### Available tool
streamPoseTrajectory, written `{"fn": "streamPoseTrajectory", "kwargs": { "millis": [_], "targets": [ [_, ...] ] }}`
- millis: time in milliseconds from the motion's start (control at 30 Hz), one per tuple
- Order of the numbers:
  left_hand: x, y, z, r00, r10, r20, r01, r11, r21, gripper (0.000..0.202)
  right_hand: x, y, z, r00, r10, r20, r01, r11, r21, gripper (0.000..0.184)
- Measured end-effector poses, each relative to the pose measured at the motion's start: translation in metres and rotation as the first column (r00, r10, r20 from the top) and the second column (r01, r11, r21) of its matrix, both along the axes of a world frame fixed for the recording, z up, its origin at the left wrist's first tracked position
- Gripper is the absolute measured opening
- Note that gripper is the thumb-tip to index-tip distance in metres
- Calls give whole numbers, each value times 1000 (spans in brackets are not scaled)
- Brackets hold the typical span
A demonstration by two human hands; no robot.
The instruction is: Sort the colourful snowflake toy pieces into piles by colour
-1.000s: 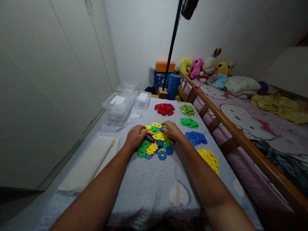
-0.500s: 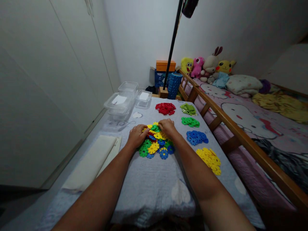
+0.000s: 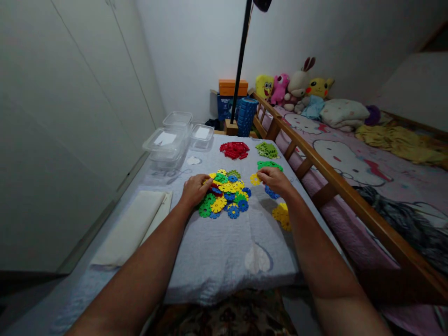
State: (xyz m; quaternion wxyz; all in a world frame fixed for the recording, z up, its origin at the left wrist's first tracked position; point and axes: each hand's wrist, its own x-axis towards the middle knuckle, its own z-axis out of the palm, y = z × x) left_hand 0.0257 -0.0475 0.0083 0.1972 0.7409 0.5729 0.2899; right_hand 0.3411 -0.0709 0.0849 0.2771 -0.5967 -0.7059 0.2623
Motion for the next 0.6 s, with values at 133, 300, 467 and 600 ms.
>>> {"fn": "streamPoseTrajectory", "kwargs": {
  "millis": [133, 300, 467, 600],
  "targets": [
    [1, -1, 1, 1000, -1, -14, 0, 1000, -9, 50, 44, -35, 0, 1000, -17, -16, 15, 994, -112, 23],
    [1, -2, 2, 1000, -20, -15, 20, 1000, -4, 52, 80, -70, -3, 997, -6, 73, 17, 988, -152, 20],
    [1, -4, 0, 999, -35, -3, 35, 999, 6, 53, 102, -93, -3, 984, -43, 172, 66, 989, -134, 20],
    [-1, -2, -3, 999, -30, 18, 30, 1000, 10, 55, 109, -101, -6, 979, -55, 198, 86, 985, -151, 21]
  ]
}}
